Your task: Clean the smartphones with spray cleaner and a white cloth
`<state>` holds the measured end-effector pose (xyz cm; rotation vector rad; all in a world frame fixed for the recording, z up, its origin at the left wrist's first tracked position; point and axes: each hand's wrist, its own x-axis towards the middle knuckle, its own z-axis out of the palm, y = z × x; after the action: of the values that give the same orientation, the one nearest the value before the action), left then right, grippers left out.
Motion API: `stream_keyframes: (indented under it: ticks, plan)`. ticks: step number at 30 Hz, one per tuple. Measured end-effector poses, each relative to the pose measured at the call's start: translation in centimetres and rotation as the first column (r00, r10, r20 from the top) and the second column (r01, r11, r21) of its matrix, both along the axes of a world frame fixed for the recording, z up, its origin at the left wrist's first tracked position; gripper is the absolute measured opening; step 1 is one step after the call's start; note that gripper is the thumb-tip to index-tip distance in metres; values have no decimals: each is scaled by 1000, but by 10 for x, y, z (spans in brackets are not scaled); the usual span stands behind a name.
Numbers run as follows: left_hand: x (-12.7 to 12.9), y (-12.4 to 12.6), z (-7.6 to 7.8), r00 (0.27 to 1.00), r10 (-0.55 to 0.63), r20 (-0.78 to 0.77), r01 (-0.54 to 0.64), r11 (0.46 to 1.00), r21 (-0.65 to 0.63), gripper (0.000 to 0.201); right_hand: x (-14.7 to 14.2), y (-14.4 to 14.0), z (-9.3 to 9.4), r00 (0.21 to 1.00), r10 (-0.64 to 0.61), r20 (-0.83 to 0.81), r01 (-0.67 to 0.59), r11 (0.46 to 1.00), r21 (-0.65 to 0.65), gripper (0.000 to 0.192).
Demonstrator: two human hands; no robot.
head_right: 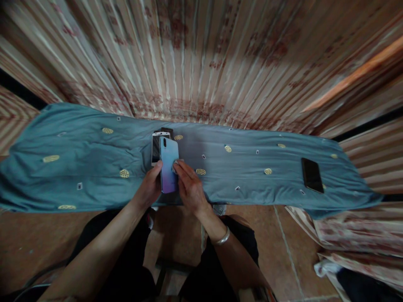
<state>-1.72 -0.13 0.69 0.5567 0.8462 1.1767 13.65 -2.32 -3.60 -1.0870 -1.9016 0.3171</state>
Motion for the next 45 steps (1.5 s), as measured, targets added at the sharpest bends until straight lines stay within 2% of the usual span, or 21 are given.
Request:
stream_keyframes:
  ticks: [4, 10, 20, 24, 29, 39, 45]
  plan:
    - [2, -5, 0, 998, -47, -36, 48, 998, 36, 34, -1, 6, 0, 999, -46, -15, 46, 999, 29, 53]
    - [5, -11, -9, 992, -102, -78, 103, 995, 5, 29, 2, 16, -1, 995, -89, -43, 91, 994, 54, 53]
    - [10, -14, -3, 978, -195, -73, 198, 979, 47, 44, 9, 26, 1, 989, -133, -64, 131, 991, -40, 54]
    - [10, -12, -2, 981, -183, -60, 185, 983, 21, 48, 10, 28, 0, 980, -158, -123, 147, 985, -92, 52]
    - [12, -11, -2, 989, -142, -47, 143, 990, 21, 39, 10, 29, -3, 964, -200, -175, 181, 976, -122, 48]
    - [12, -7, -7, 991, -133, 17, 133, 991, 17, 37, 9, 26, -5, 963, -167, -210, 149, 984, -98, 46]
    - [16, -4, -8, 997, -74, 13, 73, 997, 38, 36, 8, 24, -2, 960, -169, -225, 138, 979, -147, 44]
